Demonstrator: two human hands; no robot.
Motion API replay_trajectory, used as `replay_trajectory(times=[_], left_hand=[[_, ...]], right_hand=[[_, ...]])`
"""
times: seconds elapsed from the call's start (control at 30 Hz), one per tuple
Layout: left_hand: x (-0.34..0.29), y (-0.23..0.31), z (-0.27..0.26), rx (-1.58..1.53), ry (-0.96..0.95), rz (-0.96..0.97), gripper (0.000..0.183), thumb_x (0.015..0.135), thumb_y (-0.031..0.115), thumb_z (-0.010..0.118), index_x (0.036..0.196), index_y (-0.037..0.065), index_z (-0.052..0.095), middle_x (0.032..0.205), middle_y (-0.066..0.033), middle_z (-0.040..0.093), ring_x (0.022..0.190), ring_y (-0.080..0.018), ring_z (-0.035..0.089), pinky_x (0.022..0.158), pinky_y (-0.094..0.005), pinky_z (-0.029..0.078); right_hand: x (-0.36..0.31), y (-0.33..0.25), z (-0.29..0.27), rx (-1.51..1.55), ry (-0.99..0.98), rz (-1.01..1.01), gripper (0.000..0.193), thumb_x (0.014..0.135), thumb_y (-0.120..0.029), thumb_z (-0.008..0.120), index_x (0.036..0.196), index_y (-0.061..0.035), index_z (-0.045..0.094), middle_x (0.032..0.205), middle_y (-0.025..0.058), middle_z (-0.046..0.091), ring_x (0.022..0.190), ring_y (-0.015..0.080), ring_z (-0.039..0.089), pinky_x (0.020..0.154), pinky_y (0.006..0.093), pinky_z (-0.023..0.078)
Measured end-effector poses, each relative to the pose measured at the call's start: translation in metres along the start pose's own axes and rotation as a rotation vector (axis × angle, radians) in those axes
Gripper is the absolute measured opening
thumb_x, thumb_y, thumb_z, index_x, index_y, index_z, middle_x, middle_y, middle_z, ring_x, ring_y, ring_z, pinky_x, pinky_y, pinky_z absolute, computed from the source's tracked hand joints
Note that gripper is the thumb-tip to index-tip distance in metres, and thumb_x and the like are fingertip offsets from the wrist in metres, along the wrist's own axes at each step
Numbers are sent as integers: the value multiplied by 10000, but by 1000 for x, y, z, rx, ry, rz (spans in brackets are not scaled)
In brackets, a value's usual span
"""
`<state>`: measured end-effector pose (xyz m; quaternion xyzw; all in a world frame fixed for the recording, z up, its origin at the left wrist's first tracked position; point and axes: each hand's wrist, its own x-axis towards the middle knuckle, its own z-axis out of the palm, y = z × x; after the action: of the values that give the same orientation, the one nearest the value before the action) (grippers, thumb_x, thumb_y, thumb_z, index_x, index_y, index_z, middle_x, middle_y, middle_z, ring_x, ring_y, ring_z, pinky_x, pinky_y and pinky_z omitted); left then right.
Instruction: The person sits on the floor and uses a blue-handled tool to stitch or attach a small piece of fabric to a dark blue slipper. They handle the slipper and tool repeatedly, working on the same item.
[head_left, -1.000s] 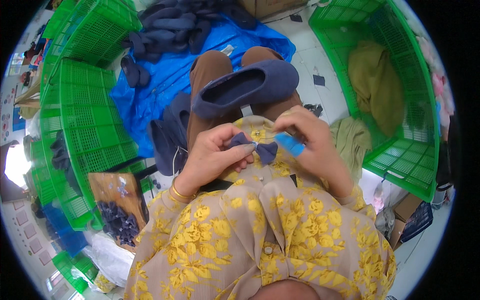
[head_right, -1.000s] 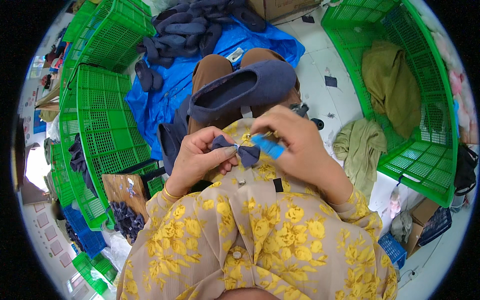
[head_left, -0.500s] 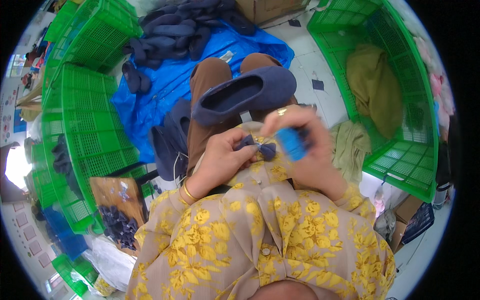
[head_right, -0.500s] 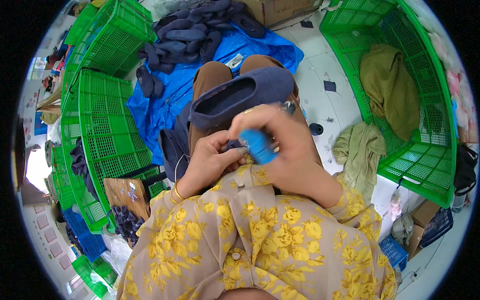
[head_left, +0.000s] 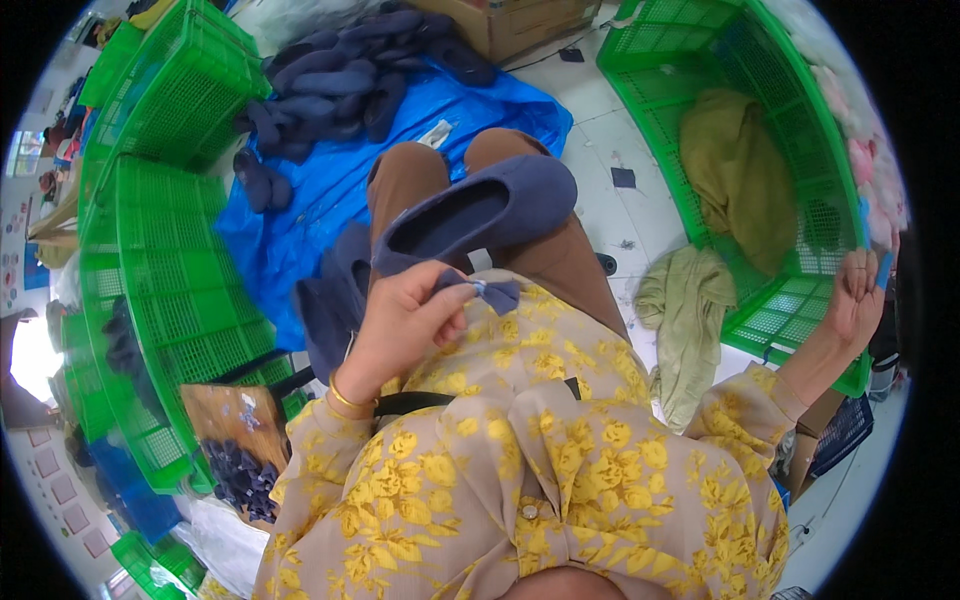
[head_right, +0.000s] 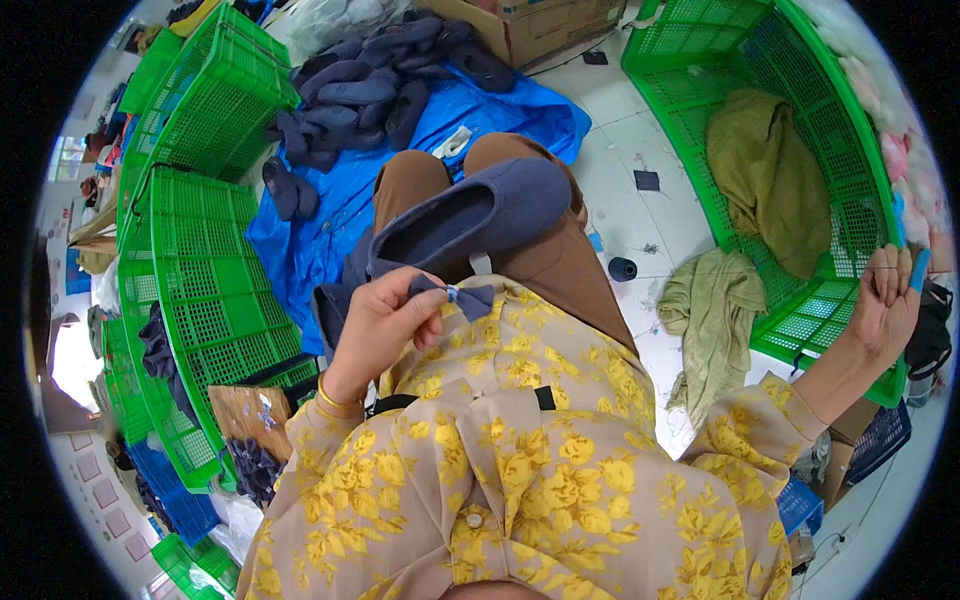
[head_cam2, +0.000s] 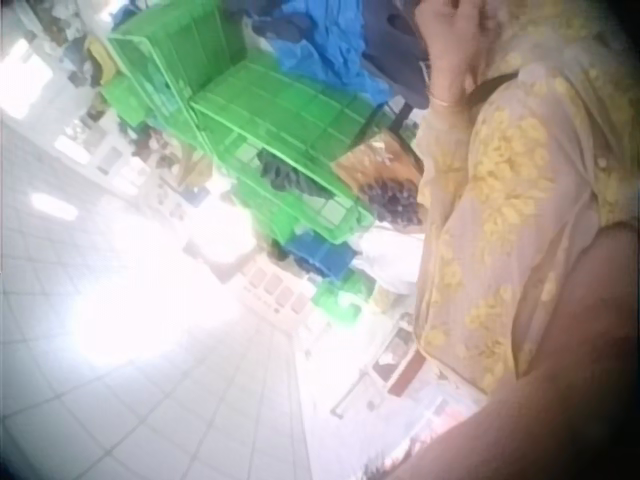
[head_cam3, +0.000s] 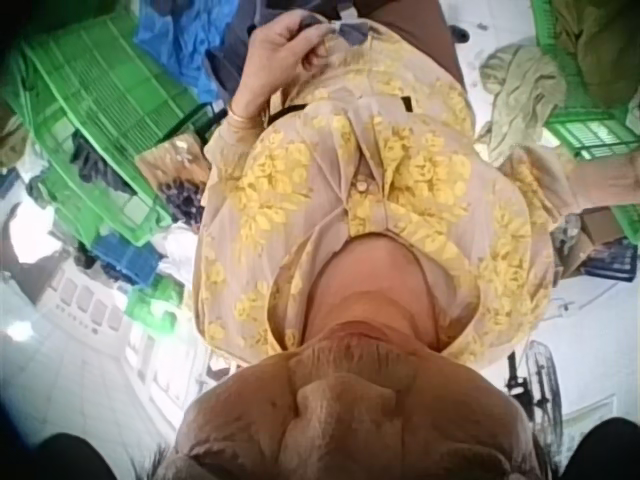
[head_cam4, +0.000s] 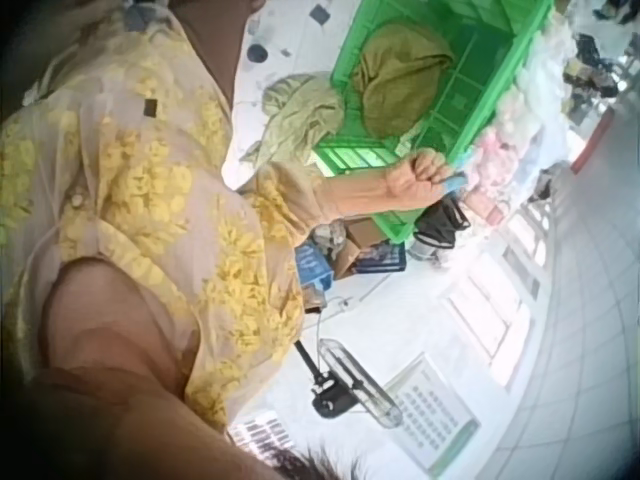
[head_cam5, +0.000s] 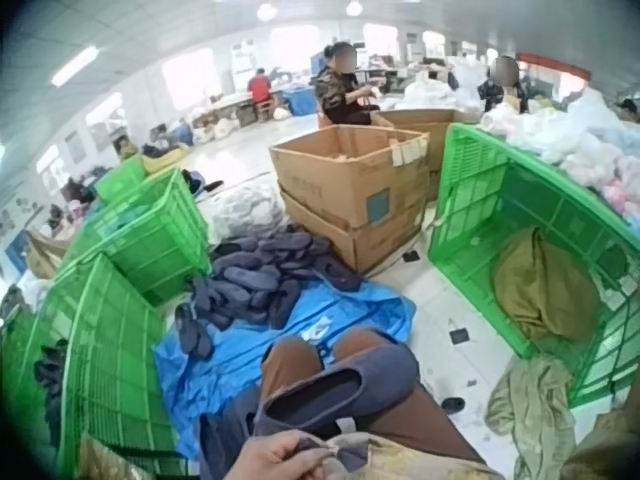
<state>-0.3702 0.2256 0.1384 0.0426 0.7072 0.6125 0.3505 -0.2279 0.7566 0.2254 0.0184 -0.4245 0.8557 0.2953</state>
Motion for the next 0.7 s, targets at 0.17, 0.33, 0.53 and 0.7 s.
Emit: replay_trajectory(times=[0.17, 0.33, 0.53, 0.7], left_hand=[[16, 14, 12, 45, -45, 60, 145, 967, 147, 592, 880, 32, 609, 667, -3, 624, 547, -42, 558, 495, -187, 449], [32, 34, 26, 72, -145, 87, 185, 974, 180, 592, 848, 44, 591, 649, 3, 617, 545, -42, 560, 476, -180, 432], [45, 38, 31, -105, -175, -10, 157, 952, 168, 613, 874, 32, 607, 708, -7, 635, 592, -34, 562, 533, -185, 432], [76, 15, 10, 216, 118, 192, 276, 993, 194, 527, 1099, -42, 624, 987, -86, 677, 885, -103, 621, 792, -232, 481]], right_hand=[[-10, 47, 15, -359, 307, -198, 167, 1008, -140, 438, 911, -15, 491, 664, 3, 333, 561, 98, 278, 523, 248, 269], [-81, 197, 141, -1182, -391, -90, 318, 801, -51, 662, 1106, -99, 588, 864, 9, 560, 721, 148, 548, 560, 295, 428], [-87, 237, 159, -1378, -662, -52, 369, 744, -63, 715, 1102, -104, 636, 787, 66, 568, 628, 236, 559, 530, 336, 431], [-74, 258, 153, -1027, -209, 434, 183, 865, -70, 662, 1029, 10, 647, 803, 50, 627, 683, 119, 549, 606, 269, 441]])
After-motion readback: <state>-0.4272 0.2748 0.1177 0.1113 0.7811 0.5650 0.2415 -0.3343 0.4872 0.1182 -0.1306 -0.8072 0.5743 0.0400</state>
